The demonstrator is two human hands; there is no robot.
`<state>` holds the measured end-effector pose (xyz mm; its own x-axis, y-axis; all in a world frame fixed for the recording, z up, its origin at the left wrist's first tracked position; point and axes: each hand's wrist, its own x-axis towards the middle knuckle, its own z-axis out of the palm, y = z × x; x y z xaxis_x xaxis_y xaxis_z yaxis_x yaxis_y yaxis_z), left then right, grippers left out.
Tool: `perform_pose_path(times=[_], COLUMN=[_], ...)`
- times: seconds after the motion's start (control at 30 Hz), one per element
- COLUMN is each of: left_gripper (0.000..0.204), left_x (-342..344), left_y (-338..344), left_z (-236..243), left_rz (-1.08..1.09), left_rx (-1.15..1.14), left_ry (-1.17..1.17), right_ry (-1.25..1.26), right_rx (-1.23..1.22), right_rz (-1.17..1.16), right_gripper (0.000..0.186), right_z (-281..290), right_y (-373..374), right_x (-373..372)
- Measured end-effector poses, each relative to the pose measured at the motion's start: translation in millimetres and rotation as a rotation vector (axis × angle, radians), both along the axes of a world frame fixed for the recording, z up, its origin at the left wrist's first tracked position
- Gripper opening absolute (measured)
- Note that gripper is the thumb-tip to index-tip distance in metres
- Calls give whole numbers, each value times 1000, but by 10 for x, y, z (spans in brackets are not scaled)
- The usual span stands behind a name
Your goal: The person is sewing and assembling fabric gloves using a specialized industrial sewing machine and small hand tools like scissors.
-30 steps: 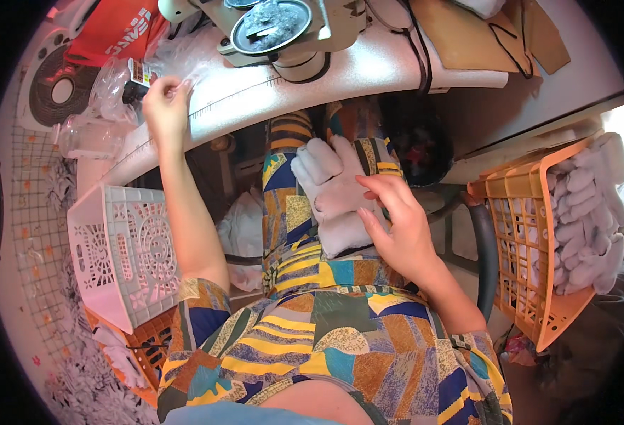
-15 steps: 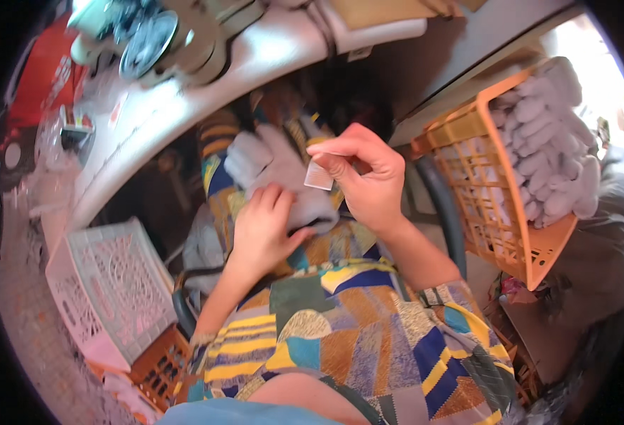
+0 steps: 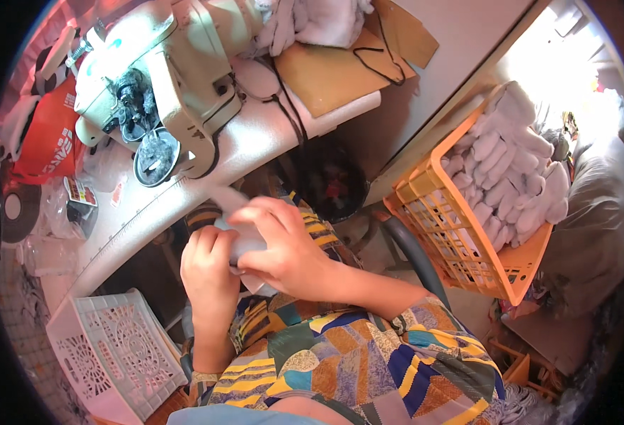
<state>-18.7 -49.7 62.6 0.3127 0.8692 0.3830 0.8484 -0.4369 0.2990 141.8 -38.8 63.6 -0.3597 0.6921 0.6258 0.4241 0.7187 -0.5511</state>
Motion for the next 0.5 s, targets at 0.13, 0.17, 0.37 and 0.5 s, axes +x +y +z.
perform_pose_path(times=[0.13,0.17,0.37,0.5], left_gripper=[31,30,11,9], left_x=[-130,-162,-358,-437], left_y=[149,179,224,348], left_z=[-18,-33,-188,-146], left_rz=[33,89,217,155], left_rx=[87,88,-208,-351], left_ry=[-228,-302,-922,-1025], right_ry=[64,56,201,351], right_rx=[13,106,-417,-547], right_rz=[-76,-121,-37,309], right_gripper=[17,17,10,13], right_z=[-221,-164,70,182], right_y=[234,325,484,480], right_x=[-154,-134,-126,-164])
